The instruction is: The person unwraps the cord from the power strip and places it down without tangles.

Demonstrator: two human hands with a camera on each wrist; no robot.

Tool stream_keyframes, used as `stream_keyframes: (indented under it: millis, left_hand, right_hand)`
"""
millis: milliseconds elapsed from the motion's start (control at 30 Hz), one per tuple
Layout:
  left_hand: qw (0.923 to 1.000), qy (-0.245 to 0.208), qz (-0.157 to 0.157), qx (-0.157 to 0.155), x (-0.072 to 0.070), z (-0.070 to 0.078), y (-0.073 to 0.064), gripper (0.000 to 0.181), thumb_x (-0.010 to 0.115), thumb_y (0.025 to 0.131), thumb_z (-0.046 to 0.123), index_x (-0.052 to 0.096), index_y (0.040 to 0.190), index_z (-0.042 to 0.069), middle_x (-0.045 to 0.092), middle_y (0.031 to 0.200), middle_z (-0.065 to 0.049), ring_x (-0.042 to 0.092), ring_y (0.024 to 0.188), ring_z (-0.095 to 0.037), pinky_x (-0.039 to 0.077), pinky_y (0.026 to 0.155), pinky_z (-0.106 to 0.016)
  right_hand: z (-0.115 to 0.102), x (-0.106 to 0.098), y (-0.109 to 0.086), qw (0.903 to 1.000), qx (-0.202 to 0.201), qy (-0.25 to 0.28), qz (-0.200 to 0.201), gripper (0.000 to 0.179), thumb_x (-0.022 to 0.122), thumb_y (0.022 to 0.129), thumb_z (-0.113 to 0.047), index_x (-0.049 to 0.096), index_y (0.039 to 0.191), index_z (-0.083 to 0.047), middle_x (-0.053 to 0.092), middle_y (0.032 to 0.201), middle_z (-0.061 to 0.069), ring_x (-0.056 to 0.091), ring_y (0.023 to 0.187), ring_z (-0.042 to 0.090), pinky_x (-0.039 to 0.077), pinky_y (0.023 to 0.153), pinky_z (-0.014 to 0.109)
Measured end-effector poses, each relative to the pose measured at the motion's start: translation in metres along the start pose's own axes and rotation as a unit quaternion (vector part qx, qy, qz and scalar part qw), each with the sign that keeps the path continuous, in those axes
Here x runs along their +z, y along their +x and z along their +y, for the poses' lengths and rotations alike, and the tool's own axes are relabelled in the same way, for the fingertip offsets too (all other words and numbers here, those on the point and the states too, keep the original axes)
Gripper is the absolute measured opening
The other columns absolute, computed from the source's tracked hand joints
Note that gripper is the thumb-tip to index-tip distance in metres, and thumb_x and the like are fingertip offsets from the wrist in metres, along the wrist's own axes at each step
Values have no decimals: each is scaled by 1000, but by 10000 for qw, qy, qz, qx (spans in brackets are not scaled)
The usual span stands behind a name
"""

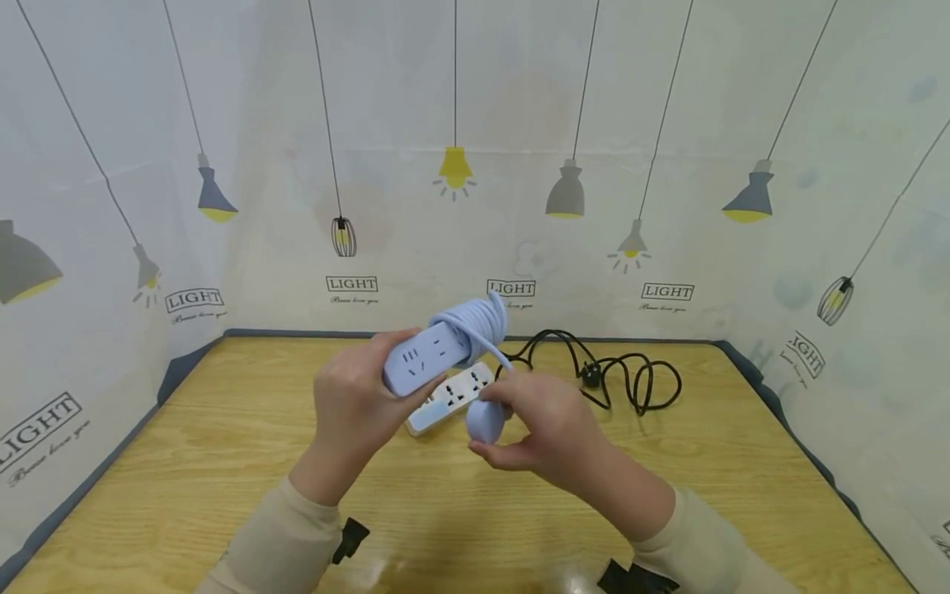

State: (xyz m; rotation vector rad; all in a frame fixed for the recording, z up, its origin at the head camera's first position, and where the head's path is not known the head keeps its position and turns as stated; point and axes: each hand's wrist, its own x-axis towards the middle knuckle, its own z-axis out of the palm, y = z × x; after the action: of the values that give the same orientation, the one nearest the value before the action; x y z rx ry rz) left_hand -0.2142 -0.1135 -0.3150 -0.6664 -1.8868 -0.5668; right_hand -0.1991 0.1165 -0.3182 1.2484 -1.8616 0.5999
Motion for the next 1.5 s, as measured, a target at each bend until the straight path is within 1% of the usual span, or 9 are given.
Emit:
stream_keyframes:
  millis: [100,233,433,733,1000,1133,1300,1400,1500]
  left_hand:
    - [10000,-43,-45,-58,0,-1,1,49,90,65,25,70,103,1,71,83,-12,60,56,-22,45,47,-34]
    - [9998,-123,-32,-122,1,-2,2,50,91,65,23,69,104,0,71,84,-13,61,58,-22,46,49,-35]
    - [9993,-245,-36,-262,0,-3,2,50,91,65,22,69,104,1,72,85,-13,63,61,-22,48,51,-35]
    - [9986,-279,-141,-428,2,-4,-2,52,92,64,23,69,104,1,72,85,-12,62,62,-21,46,51,-34]
    - [9985,-264,-266,-402,3,-9,-7,52,92,64,25,69,105,2,71,86,-11,61,62,-20,46,51,-32]
    - [9978,-395,-255,-466,3,-12,-11,51,92,64,27,70,104,4,71,86,-9,61,63,-18,45,51,-32]
    - [9972,-555,-199,-466,1,-11,-15,51,92,62,26,70,104,6,71,87,-7,61,65,-16,45,52,-32]
    - [9970,-672,-146,-359,0,-9,-16,51,91,62,24,71,106,7,72,88,-6,61,66,-15,45,53,-31]
    - [9970,-756,-43,-172,1,-7,-17,50,89,64,26,71,106,7,72,89,-5,60,67,-14,44,54,-31]
  right_hand:
    - [1,1,-5,9995,-287,46,-74,37,67,88,-36,60,101,-2,61,89,5,61,78,16,54,71,27]
    - [2,3,-10,9982,-525,35,-280,45,83,74,-26,59,103,0,60,94,7,63,89,22,51,90,39]
    - [3,6,-16,9959,-765,-231,-412,52,88,67,-24,60,104,-1,59,95,8,61,88,22,44,98,49]
    - [2,10,-26,9942,-820,-363,-590,48,82,76,-32,61,106,-3,61,101,8,61,96,24,41,101,53]
    - [2,2,-31,9956,-675,-560,-344,39,59,95,-41,65,102,-3,65,102,9,62,100,28,42,99,54]
    - [10,-4,-31,9977,-248,-618,141,41,54,97,-40,66,101,-1,66,100,10,62,95,28,48,89,50]
    - [21,-13,-32,9942,994,-368,200,41,58,96,-38,63,109,1,65,107,12,61,99,29,49,85,46]
    - [24,-16,-31,9817,1894,-50,-160,42,66,92,-31,59,121,-1,63,116,12,59,109,29,47,91,46]
    - [25,-17,-27,9587,2733,475,-627,53,69,91,-26,50,136,-6,56,130,9,53,118,27,45,95,48]
